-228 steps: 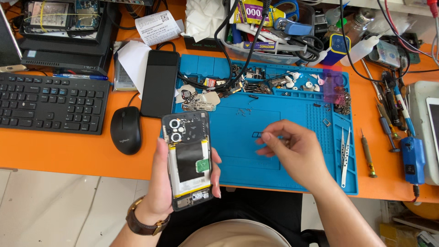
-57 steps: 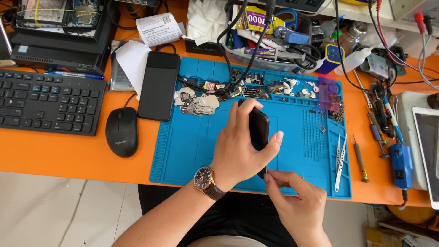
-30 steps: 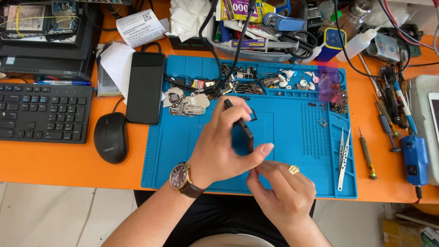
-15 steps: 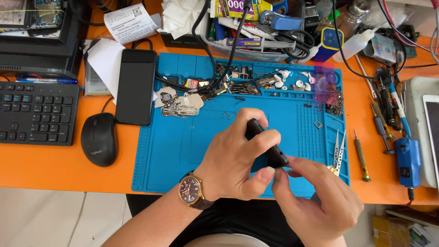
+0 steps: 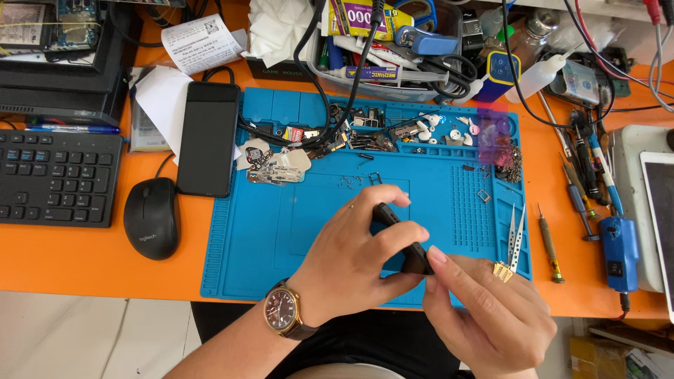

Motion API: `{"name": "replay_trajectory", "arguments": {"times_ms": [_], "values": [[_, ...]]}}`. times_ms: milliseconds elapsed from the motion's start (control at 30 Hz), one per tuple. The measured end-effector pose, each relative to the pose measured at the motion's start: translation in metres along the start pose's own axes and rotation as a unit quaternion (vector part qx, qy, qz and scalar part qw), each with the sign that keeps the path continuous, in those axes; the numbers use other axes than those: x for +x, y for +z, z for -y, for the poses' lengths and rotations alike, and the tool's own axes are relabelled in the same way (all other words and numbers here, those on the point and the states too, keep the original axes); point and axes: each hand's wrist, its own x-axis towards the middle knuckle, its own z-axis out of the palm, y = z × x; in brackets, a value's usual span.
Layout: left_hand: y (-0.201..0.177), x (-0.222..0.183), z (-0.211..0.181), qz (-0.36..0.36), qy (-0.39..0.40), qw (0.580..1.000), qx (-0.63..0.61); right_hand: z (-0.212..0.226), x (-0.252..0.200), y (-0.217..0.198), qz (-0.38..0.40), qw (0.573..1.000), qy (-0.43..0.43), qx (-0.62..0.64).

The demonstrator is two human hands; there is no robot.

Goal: The person uses a screwdriver and tweezers to remove screws and small components from the back of a disassembled smartphone. They then pick up the phone, inspect the internal components, and attempt to align the back cover with the device body.

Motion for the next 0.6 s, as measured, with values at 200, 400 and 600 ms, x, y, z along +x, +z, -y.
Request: {"name": "replay_trajectory", "arguments": {"times_ms": [200, 400, 600], "values": [[0.007, -0.006, -0.002, -0.042, -0.146, 0.974, -0.170, -0.006, -0.007, -0.004, 0.025, 0.999, -0.034, -0.001], [-0.008, -0.009, 0.012, -0.003, -0.002, 0.999, -0.050, 0.000, -0.017, -0.003, 0.040, 0.997, 0.029, 0.058], [-0.016, -0.009, 0.021, 0.039, 0.050, 0.998, 0.029, 0.004, -0.027, 0.010, -0.009, 0.993, 0.092, 0.069]]}}
